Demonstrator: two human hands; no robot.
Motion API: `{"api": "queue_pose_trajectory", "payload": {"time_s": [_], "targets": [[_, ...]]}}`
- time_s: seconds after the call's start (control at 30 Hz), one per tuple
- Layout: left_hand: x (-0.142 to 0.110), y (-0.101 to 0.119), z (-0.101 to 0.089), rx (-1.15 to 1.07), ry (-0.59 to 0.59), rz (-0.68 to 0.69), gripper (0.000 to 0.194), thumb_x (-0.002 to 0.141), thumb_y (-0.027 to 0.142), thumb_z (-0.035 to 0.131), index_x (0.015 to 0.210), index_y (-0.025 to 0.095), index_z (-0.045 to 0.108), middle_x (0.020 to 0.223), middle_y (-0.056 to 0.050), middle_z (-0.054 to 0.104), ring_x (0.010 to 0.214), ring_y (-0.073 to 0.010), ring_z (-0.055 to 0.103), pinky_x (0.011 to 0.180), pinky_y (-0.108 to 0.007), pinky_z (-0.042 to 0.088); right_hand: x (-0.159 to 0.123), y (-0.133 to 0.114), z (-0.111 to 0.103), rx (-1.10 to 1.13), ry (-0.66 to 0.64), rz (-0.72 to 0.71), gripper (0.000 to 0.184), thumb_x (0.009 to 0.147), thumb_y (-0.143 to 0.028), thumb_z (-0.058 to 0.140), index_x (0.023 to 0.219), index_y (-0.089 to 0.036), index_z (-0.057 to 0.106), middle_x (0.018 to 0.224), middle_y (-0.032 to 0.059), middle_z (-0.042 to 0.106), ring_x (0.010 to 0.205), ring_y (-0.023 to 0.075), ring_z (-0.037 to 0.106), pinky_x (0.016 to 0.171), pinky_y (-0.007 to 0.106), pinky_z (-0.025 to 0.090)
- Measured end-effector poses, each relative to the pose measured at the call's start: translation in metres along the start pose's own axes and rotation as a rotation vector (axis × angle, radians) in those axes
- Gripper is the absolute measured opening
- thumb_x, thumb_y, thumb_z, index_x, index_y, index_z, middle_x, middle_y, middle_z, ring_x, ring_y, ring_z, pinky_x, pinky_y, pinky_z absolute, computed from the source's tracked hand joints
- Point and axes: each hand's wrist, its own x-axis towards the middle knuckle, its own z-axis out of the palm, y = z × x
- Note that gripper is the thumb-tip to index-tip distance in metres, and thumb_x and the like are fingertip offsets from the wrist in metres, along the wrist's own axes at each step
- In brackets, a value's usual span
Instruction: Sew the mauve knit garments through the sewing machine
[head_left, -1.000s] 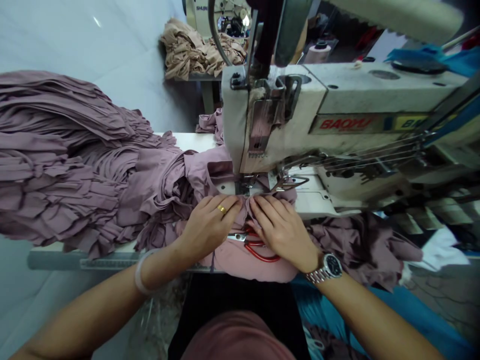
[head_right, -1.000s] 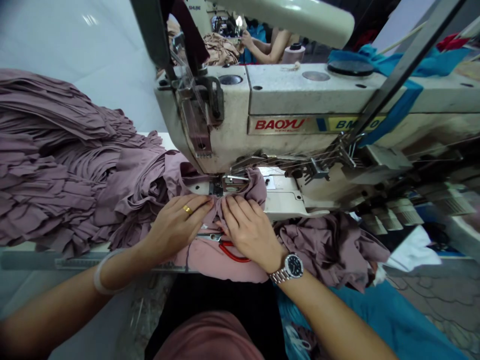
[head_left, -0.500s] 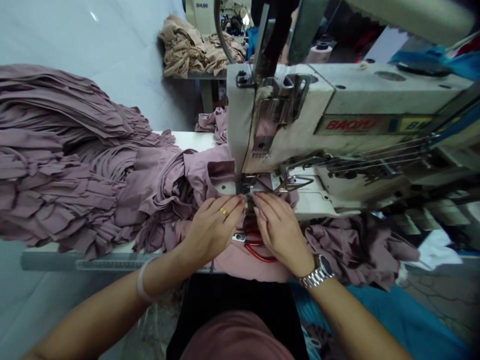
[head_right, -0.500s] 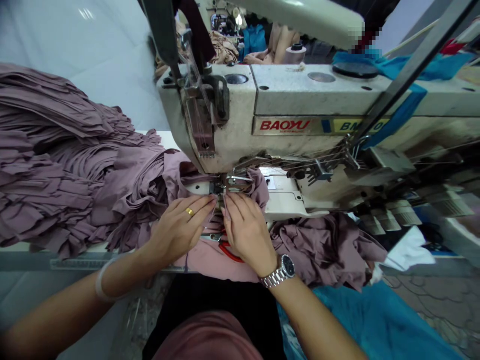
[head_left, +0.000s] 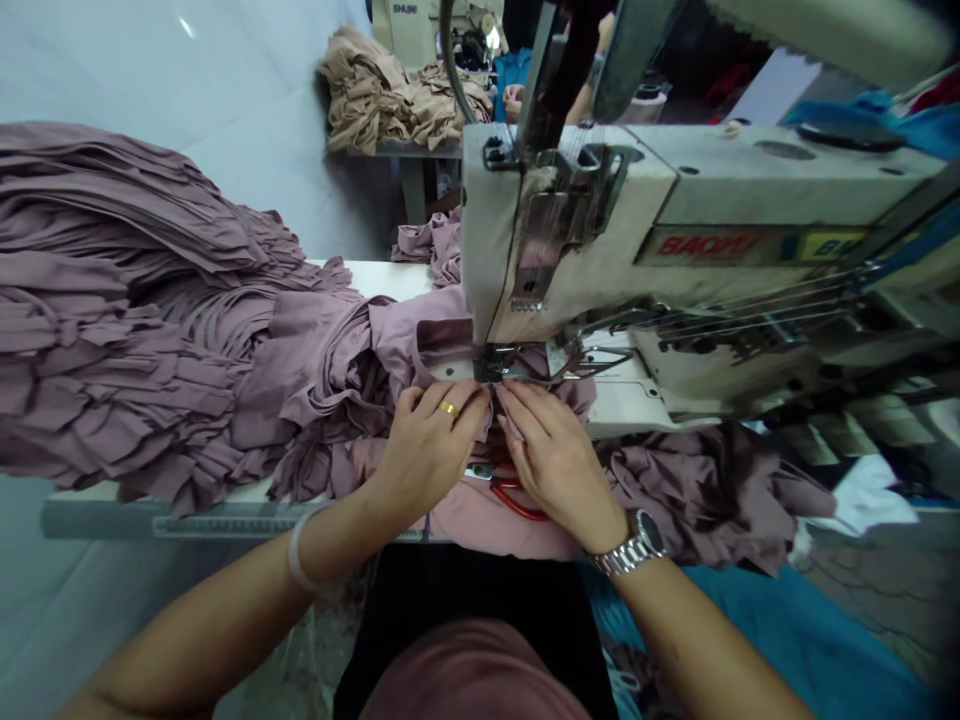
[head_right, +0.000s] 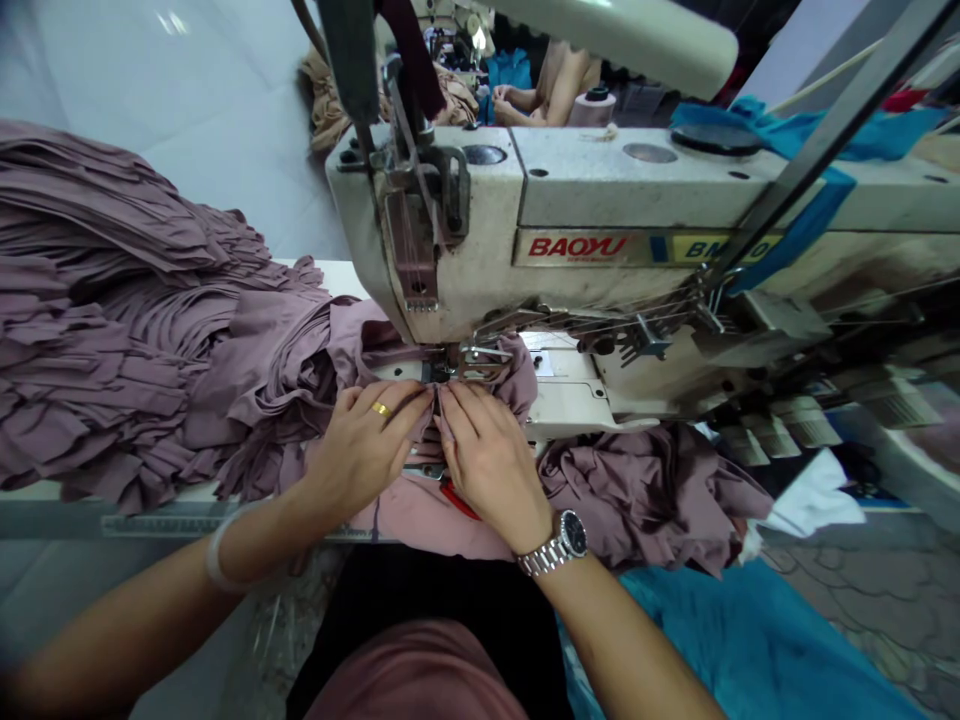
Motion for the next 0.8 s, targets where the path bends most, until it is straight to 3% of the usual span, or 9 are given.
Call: {"api": "queue_pose_trajectory", "payload": {"time_s": [0.13,0.4,0.6,0.8], "targets": [[-0.0013,-0.0032,0.0019,-0.016,-0.001,0.038,0.034,0.094,0.016,0.046,0.125,0.013,0.059,0.128,-0.01,0.061,0.114,-0.0243,0.055,0.088,-0.042,0.04,0.0007,-0.0018,0.0003,-0.114,-0.072,-0.043,0.042,0.095,-0.019,0.045,0.134,-0.006,0.053,0.136,0.0147,0.054,0.124,0.0267,0.048,0.105,0.044,0.046],[0.0014,-0.0052,0.0027,-0.072,-0.022,0.059,0.038,0.092,0.015,0.047,0.128,0.007,0.055,0.128,-0.013,0.06,0.114,-0.0255,0.053,0.094,-0.04,0.043,0.0062,-0.0034,-0.0021,-0.267,-0.057,-0.126,0.04,0.092,-0.016,0.049,0.129,-0.002,0.056,0.133,0.0177,0.056,0.118,0.0286,0.051,0.097,0.043,0.05],[0.0026,-0.0069,0.0034,-0.065,-0.038,0.072,0.04,0.092,0.015,0.046,0.13,0.008,0.055,0.127,-0.015,0.058,0.115,-0.0268,0.053,0.095,-0.041,0.044,0.0041,0.0008,-0.0009,-0.282,-0.02,-0.187,0.039,0.09,-0.011,0.051,0.126,0.002,0.057,0.131,0.0198,0.057,0.119,0.0292,0.051,0.1,0.041,0.049],[0.005,-0.0066,0.0023,-0.033,-0.061,0.07,0.041,0.09,0.015,0.048,0.131,0.008,0.054,0.129,-0.014,0.057,0.113,-0.0275,0.053,0.093,-0.042,0.045,0.0054,0.0026,-0.0023,-0.195,-0.022,-0.135,0.038,0.092,-0.017,0.049,0.125,-0.002,0.059,0.127,0.0165,0.059,0.117,0.0278,0.051,0.098,0.043,0.047]]}}
